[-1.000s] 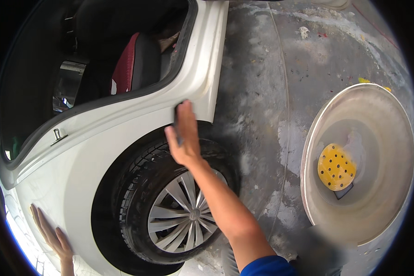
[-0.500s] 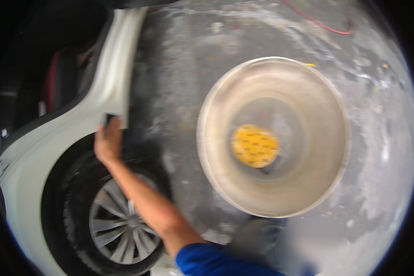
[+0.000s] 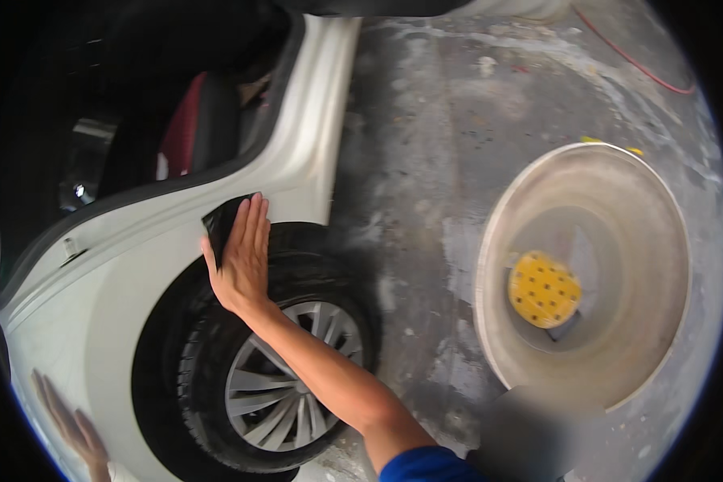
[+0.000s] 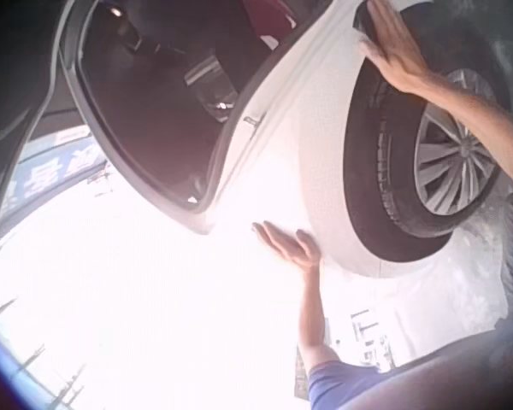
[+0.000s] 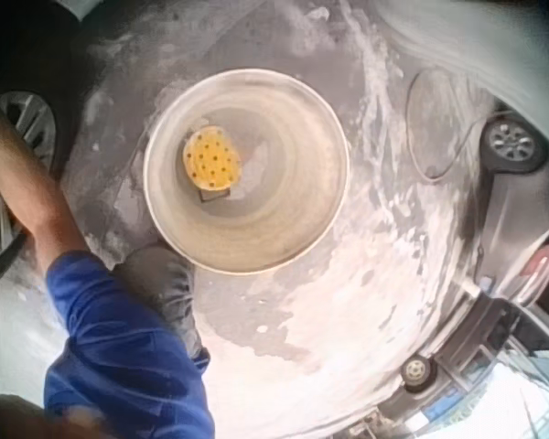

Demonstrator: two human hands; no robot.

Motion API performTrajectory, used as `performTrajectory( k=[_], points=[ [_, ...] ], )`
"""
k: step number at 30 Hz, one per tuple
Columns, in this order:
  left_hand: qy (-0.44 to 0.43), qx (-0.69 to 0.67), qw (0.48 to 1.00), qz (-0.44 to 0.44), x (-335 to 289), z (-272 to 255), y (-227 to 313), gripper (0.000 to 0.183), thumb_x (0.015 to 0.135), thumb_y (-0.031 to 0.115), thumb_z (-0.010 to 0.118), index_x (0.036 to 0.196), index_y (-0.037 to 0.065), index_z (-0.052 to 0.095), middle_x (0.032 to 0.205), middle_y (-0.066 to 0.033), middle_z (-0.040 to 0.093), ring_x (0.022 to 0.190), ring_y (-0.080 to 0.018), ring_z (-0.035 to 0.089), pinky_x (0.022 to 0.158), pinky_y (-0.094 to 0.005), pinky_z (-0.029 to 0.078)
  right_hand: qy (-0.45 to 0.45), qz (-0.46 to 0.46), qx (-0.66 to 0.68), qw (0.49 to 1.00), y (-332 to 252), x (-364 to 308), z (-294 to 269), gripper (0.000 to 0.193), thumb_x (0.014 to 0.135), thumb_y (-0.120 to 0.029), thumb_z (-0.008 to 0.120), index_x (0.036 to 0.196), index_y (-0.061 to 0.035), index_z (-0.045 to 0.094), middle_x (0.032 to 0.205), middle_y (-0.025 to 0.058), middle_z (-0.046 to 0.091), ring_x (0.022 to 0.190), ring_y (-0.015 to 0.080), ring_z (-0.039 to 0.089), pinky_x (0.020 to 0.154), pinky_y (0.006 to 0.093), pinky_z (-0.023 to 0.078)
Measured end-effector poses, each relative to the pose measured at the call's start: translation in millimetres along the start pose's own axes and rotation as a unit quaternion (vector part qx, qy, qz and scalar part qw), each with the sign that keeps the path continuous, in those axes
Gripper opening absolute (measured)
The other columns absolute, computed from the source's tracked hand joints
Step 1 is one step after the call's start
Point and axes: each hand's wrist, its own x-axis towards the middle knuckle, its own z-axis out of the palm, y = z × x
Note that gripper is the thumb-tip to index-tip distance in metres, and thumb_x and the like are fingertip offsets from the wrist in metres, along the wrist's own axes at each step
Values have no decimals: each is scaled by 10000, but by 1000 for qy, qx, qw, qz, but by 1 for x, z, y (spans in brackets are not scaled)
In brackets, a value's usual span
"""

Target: The person sands the rear quarter panel of a white car using a sanding block. They repeatedly rub the block over the surface, occasionally dipping it into a bucket of water, and continue sanding around the wheel arch and fuel door area.

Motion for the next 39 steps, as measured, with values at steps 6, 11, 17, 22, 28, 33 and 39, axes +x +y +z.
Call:
performTrajectory(
  k=[6, 11, 17, 22, 28, 33, 39],
  points=[
    [-23, -47, 999, -15, 0, -20, 14, 727, 1073, 457, 356, 1605, -40, 361, 1683, -282, 304, 1574, -483, 257, 1272, -625, 198, -167, -331, -187, 910, -98, -55, -5, 975, 942, -311, 693, 1630, 123, 155, 1734, 311, 50, 1623, 448, 46, 1325, 539, 82],
    [-26, -60, 997, -27, 1, -22, 16, 741, 1056, 470, 398, 1592, -43, 383, 1681, -289, 305, 1574, -485, 255, 1271, -627, 197, -38, -196, 64, 978, 30, -5, -15, 861, 1065, -534, 486, 1645, 52, 239, 1741, 243, 177, 1622, 403, 157, 1307, 490, 144],
    [-15, -79, 997, -17, 13, -28, 21, 734, 1023, 432, 454, 1550, -79, 428, 1649, -323, 344, 1560, -492, 289, 1266, -598, 208, 22, -52, 150, 987, 6, -2, -9, 839, 1106, -524, 396, 1653, 69, 165, 1753, 258, 83, 1635, 397, 54, 1305, 529, 89],
    [-26, -80, 996, -20, 7, -23, 21, 726, 1050, 428, 429, 1576, -71, 389, 1666, -317, 316, 1566, -484, 278, 1272, -580, 200, -201, -406, 56, 890, -172, -117, 17, 736, 979, -88, 376, 1677, 4, 158, 1766, 213, 58, 1641, 339, 67, 1339, 482, 56],
    [-18, -81, 996, -14, -2, -20, 12, 723, 1077, 461, 384, 1602, -35, 370, 1684, -277, 309, 1580, -461, 261, 1275, -590, 202, -276, -339, -6, 900, -98, -63, -8, 1102, 813, -282, 784, 1673, 11, 159, 1757, 252, 64, 1638, 393, 30, 1334, 509, 65],
    [6, -85, 996, -10, 3, -12, 9, 719, 1074, 480, 375, 1612, 2, 377, 1694, -235, 317, 1589, -442, 251, 1282, -599, 200, 4, -161, 57, 985, 29, -21, -5, 801, 1091, -357, 496, 1656, 71, 123, 1738, 298, 79, 1624, 447, 63, 1297, 574, 103],
    [13, -88, 996, -7, -1, -8, 4, 710, 1066, 470, 392, 1611, 14, 390, 1694, -218, 330, 1591, -427, 254, 1288, -601, 187, 75, 361, 150, 917, 84, -9, -35, 690, 1088, -413, 450, 1532, 111, 385, 1569, 341, 429, 1433, 457, 451, 1168, 487, 384]
  ],
)
